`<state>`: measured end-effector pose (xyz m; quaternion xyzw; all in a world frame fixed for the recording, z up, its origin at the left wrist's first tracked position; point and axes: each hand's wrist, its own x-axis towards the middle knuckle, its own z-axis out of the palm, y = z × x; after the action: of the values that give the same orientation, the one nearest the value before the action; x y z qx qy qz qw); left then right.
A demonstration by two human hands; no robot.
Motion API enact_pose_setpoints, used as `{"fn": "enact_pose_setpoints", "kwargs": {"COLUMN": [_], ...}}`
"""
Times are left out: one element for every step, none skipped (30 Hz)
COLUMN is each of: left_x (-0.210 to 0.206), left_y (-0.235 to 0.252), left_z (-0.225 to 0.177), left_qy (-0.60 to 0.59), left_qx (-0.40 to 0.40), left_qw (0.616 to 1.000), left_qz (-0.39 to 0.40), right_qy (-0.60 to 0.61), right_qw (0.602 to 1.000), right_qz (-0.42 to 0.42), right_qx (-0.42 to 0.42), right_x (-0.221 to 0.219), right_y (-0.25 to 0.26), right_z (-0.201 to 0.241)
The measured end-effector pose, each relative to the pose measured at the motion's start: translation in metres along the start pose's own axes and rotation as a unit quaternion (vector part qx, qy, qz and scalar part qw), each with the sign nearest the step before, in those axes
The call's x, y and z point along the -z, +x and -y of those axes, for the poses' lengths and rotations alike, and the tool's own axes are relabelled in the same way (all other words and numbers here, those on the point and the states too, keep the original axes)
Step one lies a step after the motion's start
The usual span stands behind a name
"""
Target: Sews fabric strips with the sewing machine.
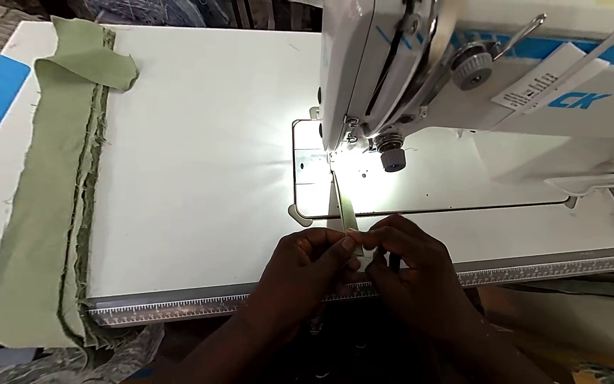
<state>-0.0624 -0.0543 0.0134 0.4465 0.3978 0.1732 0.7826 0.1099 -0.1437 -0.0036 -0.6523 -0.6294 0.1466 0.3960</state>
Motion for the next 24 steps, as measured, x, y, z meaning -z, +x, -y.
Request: {"fn": "enact_pose_setpoints", "kwargs": {"left_x": [0.0, 0.0, 0.001, 0.002, 0.003, 0.005, 0.008, 0.013, 0.018, 0.021, 0.023, 0.023, 0.024, 0.024, 0.024, 0.023, 0.023, 0.023, 0.023, 0.023, 0.023, 0.022, 0.021, 0.022], "left_y": [0.0, 0.001, 0.002, 0.002, 0.0, -0.002, -0.004, -0.004, -0.003, -0.001, 0.0, 0.003, 0.004, 0.006, 0.008, 0.009, 0.01, 0.013, 0.015, 0.016, 0.014, 0.011, 0.007, 0.003], "left_z": [-0.002, -0.004, -0.007, -0.008, -0.008, -0.006, -0.001, 0.005, 0.007, 0.005, 0.003, 0.002, 0.002, 0.002, 0.002, 0.004, 0.008, 0.014, 0.021, 0.027, 0.031, 0.033, 0.035, 0.037], "left_qy": [0.014, 0.021, 0.03, 0.057, 0.121, 0.231, 0.362, 0.461, 0.517, 0.553, 0.576, 0.585, 0.589, 0.59, 0.587, 0.584, 0.58, 0.575, 0.578, 0.591, 0.612, 0.632, 0.655, 0.672], "left_qx": [0.017, 0.036, 0.053, 0.057, 0.028, -0.044, -0.154, -0.282, -0.376, -0.427, -0.457, -0.484, -0.505, -0.52, -0.523, -0.514, -0.496, -0.476, -0.46, -0.449, -0.446, -0.447, -0.446, -0.443], "left_qw": [1.0, 0.999, 0.996, 0.993, 0.989, 0.971, 0.919, 0.839, 0.764, 0.709, 0.671, 0.645, 0.625, 0.612, 0.613, 0.624, 0.643, 0.663, 0.673, 0.669, 0.652, 0.632, 0.608, 0.591], "left_qz": [0.007, 0.029, 0.059, 0.08, 0.079, 0.05, -0.004, -0.061, -0.092, -0.098, -0.092, -0.084, -0.082, -0.082, -0.078, -0.069, -0.059, -0.048, -0.039, -0.034, -0.037, -0.04, -0.047, -0.056], "right_qy": [-0.035, -0.065, -0.089, -0.103, -0.106, -0.102, -0.096, -0.085, -0.073, -0.063, -0.056, -0.048, -0.039, -0.031, -0.026, -0.022, -0.028, -0.039, -0.054, -0.084, -0.12, -0.156, -0.184, -0.2], "right_qw": [0.998, 0.994, 0.987, 0.98, 0.976, 0.974, 0.974, 0.977, 0.979, 0.98, 0.981, 0.981, 0.982, 0.983, 0.985, 0.988, 0.991, 0.993, 0.994, 0.993, 0.99, 0.986, 0.982, 0.978], "right_qz": [-0.008, -0.013, -0.019, -0.033, -0.049, -0.063, -0.073, -0.078, -0.082, -0.085, -0.089, -0.094, -0.096, -0.09, -0.074, -0.048, -0.019, 0.0, 0.0, -0.007, -0.006, 0.005, 0.012, 0.016], "right_qx": [0.042, 0.092, 0.136, 0.167, 0.186, 0.192, 0.189, 0.181, 0.173, 0.166, 0.162, 0.16, 0.159, 0.158, 0.155, 0.146, 0.129, 0.11, 0.098, 0.087, 0.071, 0.054, 0.046, 0.046], "right_x": [-0.001, -0.001, -0.002, -0.003, -0.004, -0.005, -0.005, -0.005, -0.004, -0.004, -0.005, -0.006, -0.007, -0.006, -0.004, -0.002, 0.001, 0.001, -0.002, -0.007, -0.013, -0.018, -0.023, -0.027], "right_y": [0.002, 0.006, 0.009, 0.013, 0.016, 0.018, 0.02, 0.02, 0.02, 0.019, 0.019, 0.018, 0.018, 0.018, 0.018, 0.02, 0.023, 0.03, 0.038, 0.048, 0.059, 0.068, 0.074, 0.076], "right_z": [-0.006, -0.012, -0.016, -0.018, -0.019, -0.019, -0.019, -0.019, -0.019, -0.02, -0.021, -0.021, -0.021, -0.02, -0.021, -0.022, -0.025, -0.03, -0.035, -0.04, -0.043, -0.045, -0.045, -0.045]}}
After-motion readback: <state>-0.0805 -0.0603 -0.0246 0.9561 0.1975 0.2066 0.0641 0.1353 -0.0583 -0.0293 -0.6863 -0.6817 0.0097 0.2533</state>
